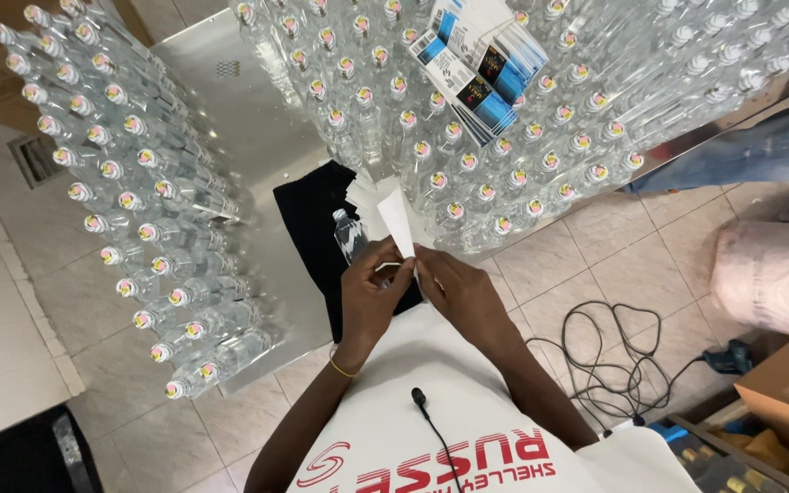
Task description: The person applies labels to clear plastic bottles. They pick up a bottle, peel a label from a sheet, wrap it around the bottle, and smooth it down. The person repeats this process for several bottles, placing the labeled ones on a nearby table.
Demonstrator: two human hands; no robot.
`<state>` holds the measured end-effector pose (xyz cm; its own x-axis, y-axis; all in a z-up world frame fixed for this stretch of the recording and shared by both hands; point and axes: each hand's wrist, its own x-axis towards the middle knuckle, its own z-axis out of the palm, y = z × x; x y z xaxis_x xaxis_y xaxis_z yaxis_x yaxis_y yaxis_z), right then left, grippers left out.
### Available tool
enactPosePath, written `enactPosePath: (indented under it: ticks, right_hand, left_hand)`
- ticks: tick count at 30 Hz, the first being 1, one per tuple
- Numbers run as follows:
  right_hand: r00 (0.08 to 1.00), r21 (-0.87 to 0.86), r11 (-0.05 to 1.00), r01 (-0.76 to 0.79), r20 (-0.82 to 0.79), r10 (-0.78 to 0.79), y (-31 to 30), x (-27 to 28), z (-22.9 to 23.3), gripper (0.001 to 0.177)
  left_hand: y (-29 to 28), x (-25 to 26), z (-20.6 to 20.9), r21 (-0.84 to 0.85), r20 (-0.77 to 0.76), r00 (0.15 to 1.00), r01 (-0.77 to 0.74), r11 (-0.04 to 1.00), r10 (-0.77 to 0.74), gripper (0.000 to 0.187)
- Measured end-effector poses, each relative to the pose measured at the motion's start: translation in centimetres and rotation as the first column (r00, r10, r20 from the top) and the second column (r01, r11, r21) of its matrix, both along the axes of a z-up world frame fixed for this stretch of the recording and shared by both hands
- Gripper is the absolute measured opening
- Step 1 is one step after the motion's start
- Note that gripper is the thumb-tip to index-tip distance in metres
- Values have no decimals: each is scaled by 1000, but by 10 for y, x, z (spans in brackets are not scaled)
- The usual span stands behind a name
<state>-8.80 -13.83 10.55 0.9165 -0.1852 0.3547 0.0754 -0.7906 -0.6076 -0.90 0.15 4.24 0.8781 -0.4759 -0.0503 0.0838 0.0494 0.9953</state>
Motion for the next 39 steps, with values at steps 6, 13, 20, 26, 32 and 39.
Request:
enactPosePath:
  ticks: [6, 13, 20, 26, 32, 39]
  right_hand:
    - [994, -249, 963, 105, 35, -99, 2, -7, -57, 19]
    - [982, -137, 973, 188, 25, -186, -2, -3, -95, 21]
    - [966, 127, 959, 254, -79, -245, -7, 6, -96, 20]
    - [957, 233, 931, 282, -137, -256, -9, 16, -94, 24]
    - [905, 187, 886, 424, -47, -423, -43, 18, -53, 19]
    - [942, -7, 988, 152, -301, -147, -11, 25, -98, 31]
  left_hand:
    - [-2, -1, -3, 219, 314, 948, -12, 976, -59, 43]
    - [-2, 4, -17, 304, 328, 941, -22, 953, -83, 51]
    - [9, 8, -19, 279, 186, 983, -53, 959, 0, 54]
    - [25, 10, -14, 216, 67, 994, -102, 971, 90, 48]
    - [69, 31, -35, 152, -79, 952, -283, 947, 297, 31]
    - [84, 40, -43, 57, -316, 881, -352, 934, 351, 6]
